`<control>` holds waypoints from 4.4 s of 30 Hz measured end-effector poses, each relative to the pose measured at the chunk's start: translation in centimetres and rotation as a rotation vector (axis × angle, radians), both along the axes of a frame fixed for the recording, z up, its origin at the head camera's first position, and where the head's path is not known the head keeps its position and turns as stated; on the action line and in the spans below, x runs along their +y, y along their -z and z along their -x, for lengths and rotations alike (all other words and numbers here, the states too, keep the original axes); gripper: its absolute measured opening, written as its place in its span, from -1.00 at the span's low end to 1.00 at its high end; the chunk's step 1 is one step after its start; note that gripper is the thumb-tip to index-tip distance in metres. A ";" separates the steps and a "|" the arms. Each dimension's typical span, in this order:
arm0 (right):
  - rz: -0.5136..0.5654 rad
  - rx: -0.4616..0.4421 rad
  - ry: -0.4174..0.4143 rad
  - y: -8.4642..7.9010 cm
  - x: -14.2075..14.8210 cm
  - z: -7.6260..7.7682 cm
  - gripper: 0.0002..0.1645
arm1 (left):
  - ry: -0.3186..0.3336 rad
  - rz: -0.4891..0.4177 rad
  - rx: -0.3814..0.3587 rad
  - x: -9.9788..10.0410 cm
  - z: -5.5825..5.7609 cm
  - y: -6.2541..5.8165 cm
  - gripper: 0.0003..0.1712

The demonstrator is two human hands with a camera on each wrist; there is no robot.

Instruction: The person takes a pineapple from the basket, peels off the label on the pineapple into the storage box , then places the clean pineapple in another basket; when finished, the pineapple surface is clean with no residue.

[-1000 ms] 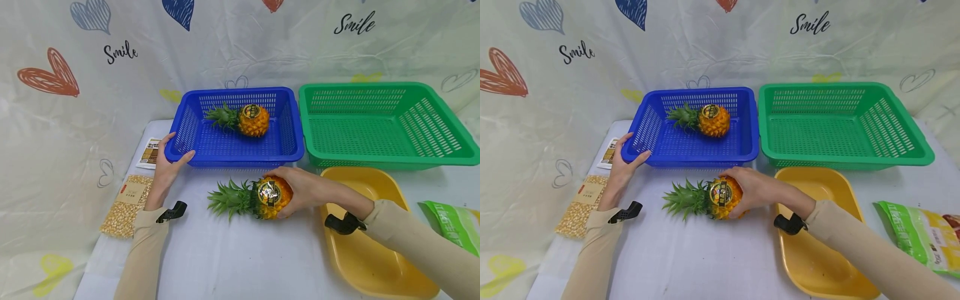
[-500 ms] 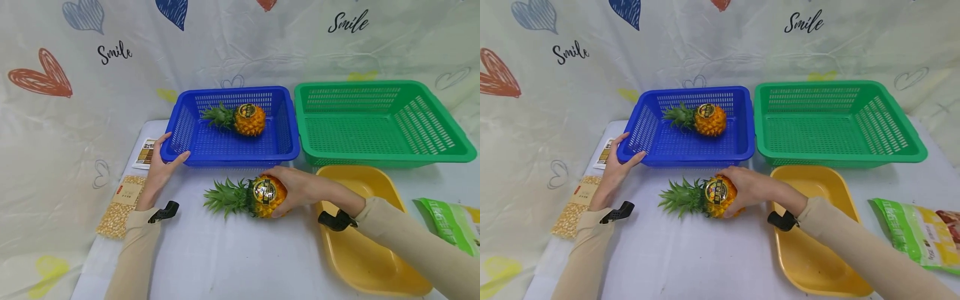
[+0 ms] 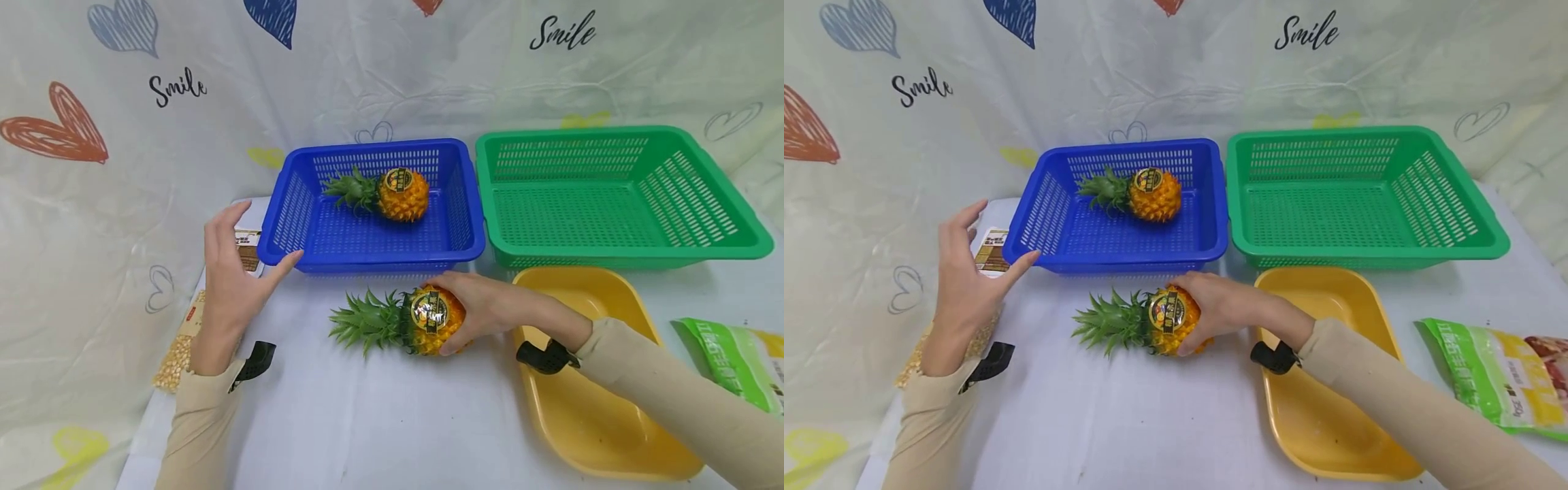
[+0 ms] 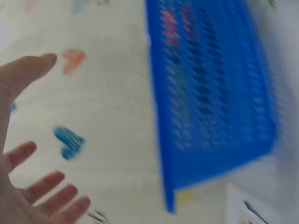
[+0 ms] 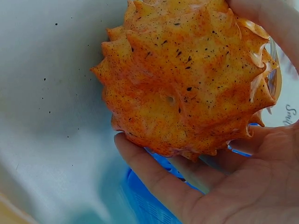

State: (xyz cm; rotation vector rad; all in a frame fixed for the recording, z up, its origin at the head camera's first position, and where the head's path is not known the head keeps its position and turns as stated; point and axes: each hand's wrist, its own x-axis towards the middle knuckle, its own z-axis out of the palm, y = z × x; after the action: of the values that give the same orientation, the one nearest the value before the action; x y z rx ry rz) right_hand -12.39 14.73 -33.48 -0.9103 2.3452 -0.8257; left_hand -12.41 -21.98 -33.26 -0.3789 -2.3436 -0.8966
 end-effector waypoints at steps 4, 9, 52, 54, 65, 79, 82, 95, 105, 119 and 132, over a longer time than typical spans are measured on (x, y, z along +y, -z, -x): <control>0.001 -0.002 0.000 0.0 0.1 0.0 0.03 | 0.267 0.027 0.086 3.2 -1.4 -1.9 0.02; 0.008 -0.021 0.006 0.0 0.1 0.0 0.03 | 0.619 0.159 -0.056 7.1 -3.2 -1.1 -0.09; -0.066 0.020 0.045 -1.8 0.3 -0.7 0.22 | 0.585 0.371 -0.379 8.5 -1.9 4.4 -0.40; -0.069 0.035 0.049 -2.7 0.5 -1.0 0.19 | 0.581 0.364 -0.390 8.3 -1.8 4.3 -0.40; 0.075 0.221 0.006 -5.6 0.5 -1.3 -0.46 | 0.607 0.322 -0.379 8.2 -1.8 4.7 -0.41; 0.012 0.233 -0.027 -4.1 -1.5 -0.3 -0.70 | 0.602 0.317 -0.370 8.4 -2.1 5.0 -0.41; 0.024 0.223 -0.033 -4.1 -1.6 -0.3 -0.72 | 0.598 0.327 -0.365 8.4 -2.3 5.0 -0.41; 0.113 0.293 -0.047 -4.1 -1.9 -1.0 -0.73 | 0.581 0.345 -0.370 8.6 -2.8 4.6 -0.42; 0.155 0.326 -0.046 -4.7 -1.6 -2.0 -0.72 | 0.583 0.336 -0.353 8.7 -3.1 4.6 -0.42; 0.225 0.392 -0.007 -8.2 2.2 -3.4 -0.73 | 0.559 0.368 -0.398 8.8 -3.3 4.4 -0.41; 0.237 0.301 0.162 -5.8 12.0 -3.3 -0.56 | 0.557 0.376 -0.401 8.9 -3.3 4.4 -0.40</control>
State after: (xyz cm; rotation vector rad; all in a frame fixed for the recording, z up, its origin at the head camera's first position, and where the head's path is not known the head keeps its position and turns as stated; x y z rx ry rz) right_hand -9.12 26.77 -27.71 -1.0101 2.6479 -1.1192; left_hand -9.13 -13.10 -37.62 -1.1415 -2.8431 -0.8204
